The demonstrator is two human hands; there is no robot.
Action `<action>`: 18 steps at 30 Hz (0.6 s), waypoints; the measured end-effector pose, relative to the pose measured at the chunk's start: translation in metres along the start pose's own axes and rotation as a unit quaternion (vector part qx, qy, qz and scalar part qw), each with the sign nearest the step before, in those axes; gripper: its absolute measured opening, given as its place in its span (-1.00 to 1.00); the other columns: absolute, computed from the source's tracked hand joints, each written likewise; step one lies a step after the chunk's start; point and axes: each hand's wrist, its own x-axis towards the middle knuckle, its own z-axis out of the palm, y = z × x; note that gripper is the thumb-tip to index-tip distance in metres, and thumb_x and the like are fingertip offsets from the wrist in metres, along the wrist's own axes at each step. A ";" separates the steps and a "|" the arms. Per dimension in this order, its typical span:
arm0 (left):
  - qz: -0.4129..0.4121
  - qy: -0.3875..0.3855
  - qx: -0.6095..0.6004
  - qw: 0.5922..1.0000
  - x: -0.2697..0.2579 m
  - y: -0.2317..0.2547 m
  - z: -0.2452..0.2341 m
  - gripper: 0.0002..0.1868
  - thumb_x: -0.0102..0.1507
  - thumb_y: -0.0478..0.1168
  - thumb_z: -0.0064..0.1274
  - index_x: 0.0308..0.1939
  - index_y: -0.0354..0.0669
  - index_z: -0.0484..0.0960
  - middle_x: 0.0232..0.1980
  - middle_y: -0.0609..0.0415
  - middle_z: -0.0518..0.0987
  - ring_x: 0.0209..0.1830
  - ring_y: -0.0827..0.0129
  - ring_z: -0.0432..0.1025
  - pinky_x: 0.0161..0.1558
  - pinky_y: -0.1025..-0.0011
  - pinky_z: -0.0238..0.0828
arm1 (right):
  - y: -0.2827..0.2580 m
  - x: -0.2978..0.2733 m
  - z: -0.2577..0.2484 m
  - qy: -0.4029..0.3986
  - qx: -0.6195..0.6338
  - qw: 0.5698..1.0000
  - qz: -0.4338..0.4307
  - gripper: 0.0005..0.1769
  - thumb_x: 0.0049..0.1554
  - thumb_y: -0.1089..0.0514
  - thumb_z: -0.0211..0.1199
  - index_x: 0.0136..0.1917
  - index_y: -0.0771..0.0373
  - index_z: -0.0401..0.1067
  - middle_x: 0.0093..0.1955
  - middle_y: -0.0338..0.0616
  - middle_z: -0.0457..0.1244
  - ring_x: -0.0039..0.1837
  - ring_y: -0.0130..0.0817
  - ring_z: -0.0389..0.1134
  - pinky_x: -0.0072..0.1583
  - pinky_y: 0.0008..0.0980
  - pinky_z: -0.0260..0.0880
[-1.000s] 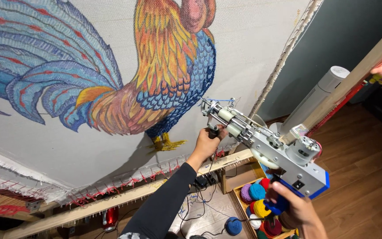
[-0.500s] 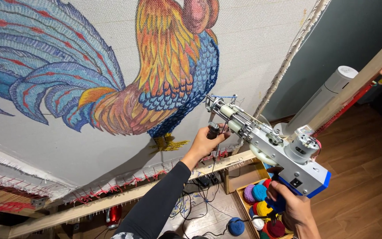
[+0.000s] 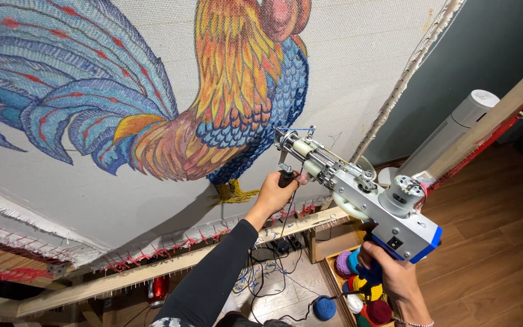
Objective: Using a tufting gun to create a rug with a rooster design.
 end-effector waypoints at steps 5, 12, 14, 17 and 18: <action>-0.075 0.002 0.007 0.997 -0.002 0.010 -0.001 -0.74 0.35 -0.16 0.07 -0.05 -0.29 0.70 -0.18 0.16 0.73 -0.54 0.63 0.36 -0.49 0.52 0.31 | -0.002 0.001 0.005 0.000 -0.005 1.000 0.005 -0.64 0.02 0.37 0.26 0.11 0.49 0.36 -0.36 -0.11 0.19 -0.40 -0.34 0.18 -0.34 -0.33 0.23; -0.071 0.005 0.055 0.996 -0.003 0.008 -0.002 -0.64 0.30 -0.01 0.21 -0.23 -0.31 0.69 -0.52 0.23 0.50 -0.60 0.60 0.36 -0.52 0.51 0.30 | -0.005 -0.001 0.009 0.000 -0.012 1.000 0.011 -0.64 0.04 0.36 0.25 0.13 0.52 0.40 -0.34 -0.13 0.18 -0.36 -0.37 0.17 -0.32 -0.35 0.22; -0.074 0.009 0.054 0.996 -0.004 0.006 -0.002 -0.63 0.28 0.00 0.22 -0.24 -0.30 0.68 -0.53 0.25 0.49 -0.61 0.59 0.36 -0.52 0.50 0.30 | -0.009 -0.003 0.012 0.000 -0.017 1.000 0.014 -0.63 0.04 0.36 0.25 0.13 0.53 0.40 -0.35 -0.12 0.18 -0.36 -0.36 0.17 -0.32 -0.34 0.22; -0.074 0.010 0.051 0.996 -0.006 0.006 -0.004 -0.62 0.26 0.02 0.23 -0.25 -0.30 0.68 -0.55 0.26 0.46 -0.62 0.59 0.36 -0.53 0.50 0.29 | -0.010 -0.003 0.014 -0.002 -0.023 1.000 0.016 -0.64 0.03 0.36 0.25 0.12 0.53 0.41 -0.36 -0.12 0.18 -0.37 -0.36 0.17 -0.32 -0.34 0.22; -0.072 0.007 0.050 0.996 -0.007 0.006 -0.004 -0.61 0.26 0.02 0.23 -0.25 -0.30 0.68 -0.56 0.25 0.45 -0.62 0.59 0.36 -0.53 0.50 0.29 | -0.010 -0.004 0.015 -0.003 -0.026 1.000 0.017 -0.64 0.02 0.37 0.25 0.11 0.53 0.42 -0.37 -0.12 0.18 -0.38 -0.36 0.17 -0.32 -0.34 0.22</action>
